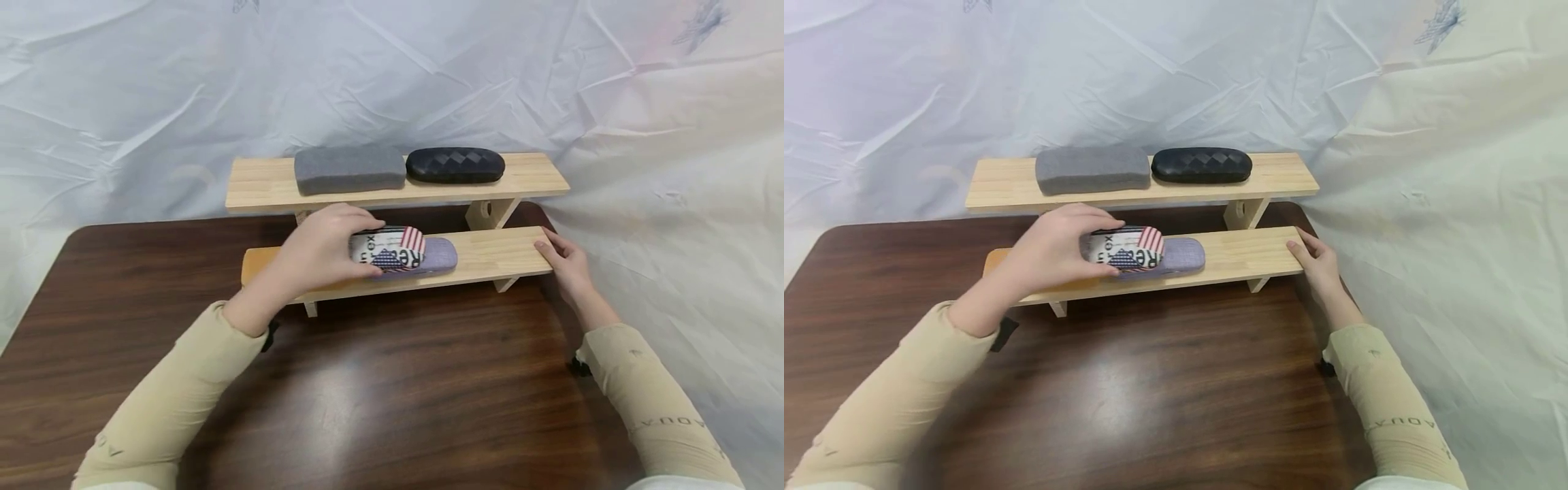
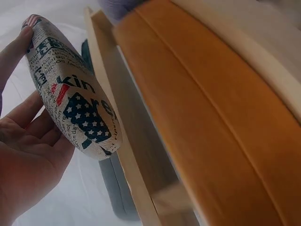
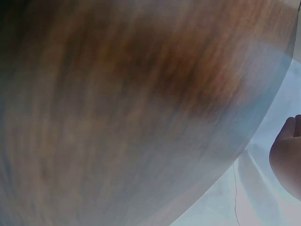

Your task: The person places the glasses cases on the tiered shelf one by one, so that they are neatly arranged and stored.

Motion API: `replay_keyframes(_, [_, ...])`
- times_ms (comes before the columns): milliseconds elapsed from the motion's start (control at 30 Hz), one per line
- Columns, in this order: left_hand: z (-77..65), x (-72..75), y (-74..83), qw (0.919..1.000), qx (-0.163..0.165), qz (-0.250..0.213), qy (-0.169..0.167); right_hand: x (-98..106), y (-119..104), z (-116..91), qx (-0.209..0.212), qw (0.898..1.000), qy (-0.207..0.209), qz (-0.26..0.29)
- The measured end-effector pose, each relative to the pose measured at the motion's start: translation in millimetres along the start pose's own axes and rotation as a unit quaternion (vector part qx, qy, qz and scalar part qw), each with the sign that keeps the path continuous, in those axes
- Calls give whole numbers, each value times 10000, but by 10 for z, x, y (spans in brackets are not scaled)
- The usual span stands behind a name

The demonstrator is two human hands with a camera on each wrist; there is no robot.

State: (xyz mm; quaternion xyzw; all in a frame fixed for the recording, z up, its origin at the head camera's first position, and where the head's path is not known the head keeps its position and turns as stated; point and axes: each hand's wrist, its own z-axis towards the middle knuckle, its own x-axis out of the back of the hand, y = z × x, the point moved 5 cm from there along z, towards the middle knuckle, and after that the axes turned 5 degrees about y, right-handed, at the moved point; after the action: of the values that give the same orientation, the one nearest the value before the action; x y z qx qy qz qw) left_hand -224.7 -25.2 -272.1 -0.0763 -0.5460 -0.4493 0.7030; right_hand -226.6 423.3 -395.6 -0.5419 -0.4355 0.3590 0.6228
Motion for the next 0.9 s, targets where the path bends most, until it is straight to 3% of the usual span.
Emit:
replay_keyframes(233, [363,-206,241,9994,-117,-111,-292,-37,-68,-37,28,10000,-15,83])
replay_keyframes(467, [730,-478,442,9983,-228,231,-483,-39,-77,-30,54,9999,-66,64])
replay_keyframes(900, [1223,-995,819,9965,-233,158,-783,-5,-34,27,-11,9999,-20,144])
